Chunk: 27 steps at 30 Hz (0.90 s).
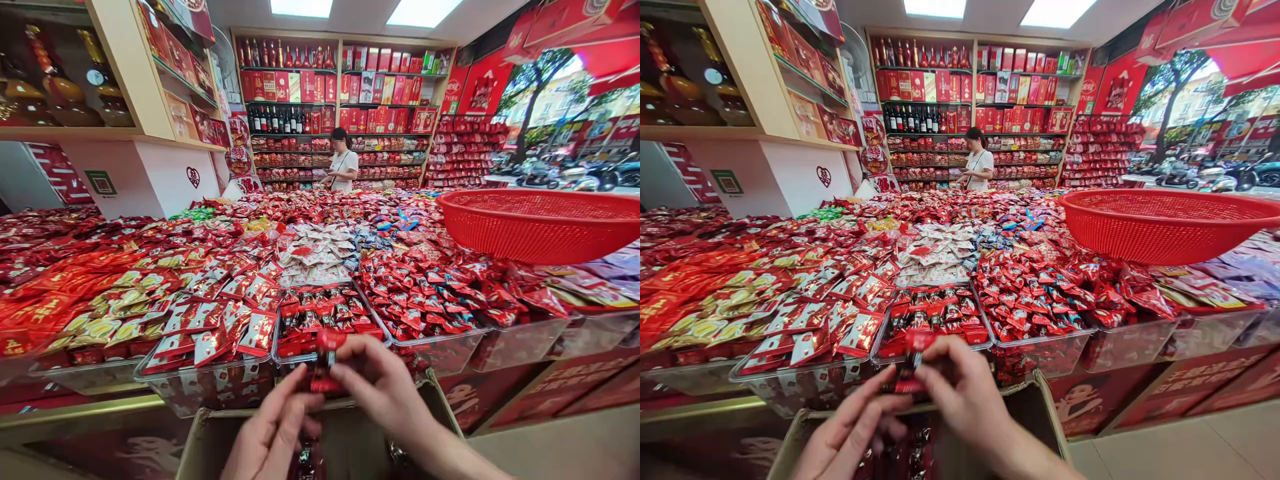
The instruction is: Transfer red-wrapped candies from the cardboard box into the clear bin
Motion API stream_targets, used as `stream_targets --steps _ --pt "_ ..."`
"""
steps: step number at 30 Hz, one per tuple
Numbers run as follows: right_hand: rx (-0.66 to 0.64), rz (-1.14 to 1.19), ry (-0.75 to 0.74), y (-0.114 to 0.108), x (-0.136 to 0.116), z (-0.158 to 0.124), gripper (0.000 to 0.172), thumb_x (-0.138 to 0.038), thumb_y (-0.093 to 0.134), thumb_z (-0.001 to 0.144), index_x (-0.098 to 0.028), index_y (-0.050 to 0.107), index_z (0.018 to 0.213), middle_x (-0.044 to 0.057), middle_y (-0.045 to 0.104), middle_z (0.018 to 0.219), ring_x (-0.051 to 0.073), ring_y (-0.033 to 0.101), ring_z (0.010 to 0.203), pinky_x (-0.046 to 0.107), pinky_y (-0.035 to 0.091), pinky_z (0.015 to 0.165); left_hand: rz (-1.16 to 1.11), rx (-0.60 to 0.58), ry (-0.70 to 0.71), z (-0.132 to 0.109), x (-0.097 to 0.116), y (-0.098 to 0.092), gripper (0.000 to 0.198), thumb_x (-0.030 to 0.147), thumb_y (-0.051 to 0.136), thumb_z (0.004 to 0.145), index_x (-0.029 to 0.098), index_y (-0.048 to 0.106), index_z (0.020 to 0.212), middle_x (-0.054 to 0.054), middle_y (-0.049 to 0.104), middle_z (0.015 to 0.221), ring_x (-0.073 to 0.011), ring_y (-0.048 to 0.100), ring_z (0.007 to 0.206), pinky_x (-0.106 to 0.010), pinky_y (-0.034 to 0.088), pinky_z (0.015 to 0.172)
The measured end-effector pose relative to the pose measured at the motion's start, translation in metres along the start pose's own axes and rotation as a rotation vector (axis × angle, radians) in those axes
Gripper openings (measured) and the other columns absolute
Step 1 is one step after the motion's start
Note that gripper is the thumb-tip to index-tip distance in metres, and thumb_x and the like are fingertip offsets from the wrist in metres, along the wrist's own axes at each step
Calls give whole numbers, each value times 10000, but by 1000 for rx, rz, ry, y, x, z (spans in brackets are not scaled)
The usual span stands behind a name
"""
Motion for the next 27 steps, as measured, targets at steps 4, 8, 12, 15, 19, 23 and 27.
stream_targets --steps 4,8,12,15,19,23,27 --pt "76 -154 60 -29 8 85 180 -303 587 718 -165 521 813 4 568 686 127 541 628 248 435 596 487 155 490 27 42 -22 264 328 503 800 238 577 1037 -40 678 966 -164 633 843 -283 497 768" --pt "-53 -552 188 -18 33 142 129 -217 609 686 -140 596 789 10 607 652 120 547 595 217 398 549 788 177 1007 40 51 -13 227 124 499 786 215 589 974 -35 670 902 -145 613 850 -284 496 771" --pt "-113 -668 193 5 43 162 111 -166 652 636 -135 637 741 16 619 622 128 553 590 206 372 523 829 223 1105 53 45 -10 256 62 496 763 187 580 969 -49 655 884 -154 594 835 -316 485 762" --pt "-167 -738 205 15 46 167 108 -172 664 635 -133 650 734 25 631 626 127 557 592 198 365 513 849 254 1144 56 42 -11 260 34 499 751 153 568 972 -61 645 857 -153 583 822 -316 474 756" --pt "-225 -822 193 20 48 166 82 -191 648 659 -138 665 720 45 650 651 139 565 610 206 365 525 873 257 1164 57 38 -12 262 25 503 749 139 556 978 -62 640 844 -151 572 814 -315 466 761" --pt "-238 -892 148 24 50 165 97 -174 626 661 -122 672 728 87 663 734 174 577 692 225 380 577 888 259 1159 57 36 -13 260 27 495 754 138 556 980 -63 637 839 -152 570 805 -313 468 752" --pt "-209 -934 101 23 38 166 188 -203 627 658 -96 662 808 144 634 905 206 566 786 251 393 641 889 258 1160 57 36 -13 252 39 488 760 147 556 978 -57 638 829 -152 576 794 -313 474 744"
Point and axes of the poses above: each hand's wrist, its own z-axis towards the middle knuckle, its own y-axis out of the palm, x = y × z, the point moved 5 cm from there along z, towards the middle knuckle
